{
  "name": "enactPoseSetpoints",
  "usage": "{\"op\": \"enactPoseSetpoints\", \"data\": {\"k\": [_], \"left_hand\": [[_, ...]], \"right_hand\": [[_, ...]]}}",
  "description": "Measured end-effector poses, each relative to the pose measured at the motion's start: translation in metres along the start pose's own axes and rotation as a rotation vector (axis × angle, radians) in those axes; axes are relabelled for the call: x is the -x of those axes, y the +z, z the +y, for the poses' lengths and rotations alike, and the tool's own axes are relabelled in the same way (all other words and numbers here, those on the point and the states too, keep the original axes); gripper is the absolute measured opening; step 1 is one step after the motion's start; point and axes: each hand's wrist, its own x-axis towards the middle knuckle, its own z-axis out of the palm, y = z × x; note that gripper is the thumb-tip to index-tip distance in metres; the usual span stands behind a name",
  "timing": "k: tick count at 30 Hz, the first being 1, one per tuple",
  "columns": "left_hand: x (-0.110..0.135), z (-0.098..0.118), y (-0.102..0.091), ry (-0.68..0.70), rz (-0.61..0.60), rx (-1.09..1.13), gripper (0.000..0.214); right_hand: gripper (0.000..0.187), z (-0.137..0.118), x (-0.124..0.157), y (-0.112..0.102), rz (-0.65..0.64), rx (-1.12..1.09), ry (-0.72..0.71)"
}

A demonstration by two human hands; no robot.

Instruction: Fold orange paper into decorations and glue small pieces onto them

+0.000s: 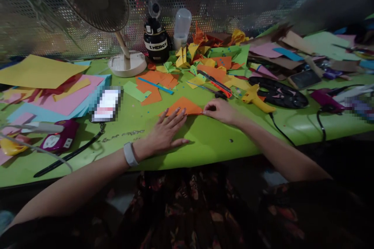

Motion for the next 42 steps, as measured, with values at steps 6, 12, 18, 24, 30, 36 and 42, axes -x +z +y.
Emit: {"op": "enactPoseSetpoints", "data": {"k": [6,12,18,24,30,36,42], "left_hand": [[-0.009,-0.005,0.008,-0.061,-0.119,0.099,0.092],[-0.022,-0.02,0.0,-0.063,-0.133,0.173,0.077],[-0.033,-0.051,-0.006,-0.133,0.011,0.21,0.031],[-0.031,-0.06,0.002,-0.148,0.114,0.332,0.021],[-0.033,-0.062,0.001,-0.219,0.097,0.45,0.02],[-0.036,-0.063,0.001,-0.255,0.102,0.489,0.018],[-0.028,-0.077,-0.002,-0.256,0.083,0.456,0.025]], "right_hand": [[0.011,0.003,-0.005,0.0,-0.043,-0.05,-0.011],[0.012,0.007,-0.008,-0.006,-0.091,-0.025,-0.067],[0.013,0.012,-0.013,-0.013,-0.141,-0.032,-0.072],[0.012,0.015,-0.01,-0.02,-0.127,-0.026,-0.047],[0.021,-0.019,-0.008,-0.01,0.061,0.109,-0.198],[0.017,-0.04,-0.023,0.024,-0.021,0.109,-0.22],[0.016,-0.034,-0.029,0.024,-0.041,-0.01,-0.124]]}}
